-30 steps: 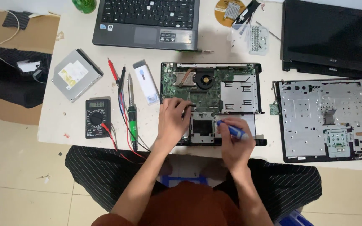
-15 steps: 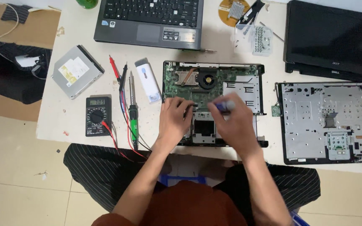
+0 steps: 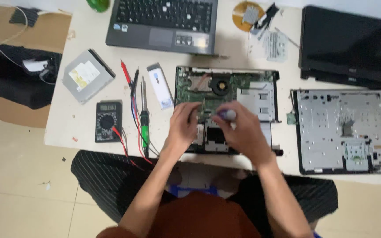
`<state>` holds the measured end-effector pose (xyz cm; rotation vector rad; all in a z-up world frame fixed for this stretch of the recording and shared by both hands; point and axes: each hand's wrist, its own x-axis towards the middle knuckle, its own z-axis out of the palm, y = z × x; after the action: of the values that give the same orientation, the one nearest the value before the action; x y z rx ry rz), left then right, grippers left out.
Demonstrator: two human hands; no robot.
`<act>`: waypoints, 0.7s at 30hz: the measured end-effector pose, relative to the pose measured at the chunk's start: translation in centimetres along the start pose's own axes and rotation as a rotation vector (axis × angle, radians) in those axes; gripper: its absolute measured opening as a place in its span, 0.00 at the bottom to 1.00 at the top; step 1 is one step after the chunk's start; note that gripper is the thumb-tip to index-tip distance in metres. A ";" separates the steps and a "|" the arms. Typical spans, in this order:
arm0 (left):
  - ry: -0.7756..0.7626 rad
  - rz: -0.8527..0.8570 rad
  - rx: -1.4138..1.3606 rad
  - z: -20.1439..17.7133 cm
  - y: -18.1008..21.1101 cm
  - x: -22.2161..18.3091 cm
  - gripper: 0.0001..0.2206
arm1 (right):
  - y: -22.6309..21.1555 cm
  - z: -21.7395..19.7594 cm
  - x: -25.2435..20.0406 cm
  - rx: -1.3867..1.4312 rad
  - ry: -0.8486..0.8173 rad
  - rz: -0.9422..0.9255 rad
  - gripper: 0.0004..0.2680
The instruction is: Applying thermal paste and using a screwdriver to repair a laptop motherboard on a workbench
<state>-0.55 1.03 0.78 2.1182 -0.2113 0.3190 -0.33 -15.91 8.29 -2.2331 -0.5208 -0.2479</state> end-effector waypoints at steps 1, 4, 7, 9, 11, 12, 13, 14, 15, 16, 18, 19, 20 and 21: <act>0.017 -0.062 -0.097 -0.6 0.3 0.0 0.11 | 0.4 0.4 -0.4 -0.032 0.051 -0.002 0.07; 0.007 -0.066 -0.062 -3.3 0.8 -0.8 0.12 | 1.0 0.9 0.8 0.003 0.092 -0.030 0.06; -0.029 -0.104 -0.022 -1.8 -1.1 -2.6 0.12 | 1.9 1.3 2.3 0.135 0.200 0.004 0.06; 0.014 -0.072 0.022 -1.2 -0.9 -3.0 0.11 | 0.5 0.5 3.1 0.164 0.202 -0.003 0.05; 0.053 -0.035 0.060 -0.7 -0.9 -3.3 0.10 | -0.2 0.4 3.3 0.186 0.210 -0.010 0.05; 0.073 -0.023 0.121 -0.5 -1.0 -3.4 0.10 | -0.2 0.6 3.0 0.211 0.197 0.013 0.05; 0.095 -0.012 0.184 -0.3 -1.1 -3.6 0.10 | -0.3 1.0 2.9 0.236 0.183 0.035 0.06; 0.098 -0.010 0.184 -0.3 -1.0 -3.2 0.10 | -0.2 1.2 2.9 0.235 0.183 0.032 0.06; 0.092 -0.005 0.174 -0.4 -0.9 -3.2 0.09 | -0.2 1.4 2.7 0.214 0.172 0.000 0.05; 0.086 0.001 0.165 -0.6 -0.8 -3.2 0.09 | -0.2 1.7 2.4 0.194 0.160 -0.031 0.04; 0.078 -0.006 0.172 -0.5 -0.9 -3.3 0.10 | -0.5 2.2 2.3 0.195 0.145 -0.037 0.04; 0.070 -0.008 0.175 -0.4 -0.9 -3.3 0.10 | -0.6 2.3 2.2 0.190 0.132 -0.045 0.04; 0.067 -0.009 0.174 -0.4 -0.9 -3.5 0.10 | -0.4 2.6 2.0 0.190 0.132 -0.041 0.04; 0.058 -0.009 0.185 -0.4 -0.9 -3.5 0.10 | 0.0 2.9 1.9 0.177 0.132 -0.049 0.04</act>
<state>-3.68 1.94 -0.81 2.2877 -0.1428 0.4078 1.36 -13.17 7.09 -2.0192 -0.5065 -0.3580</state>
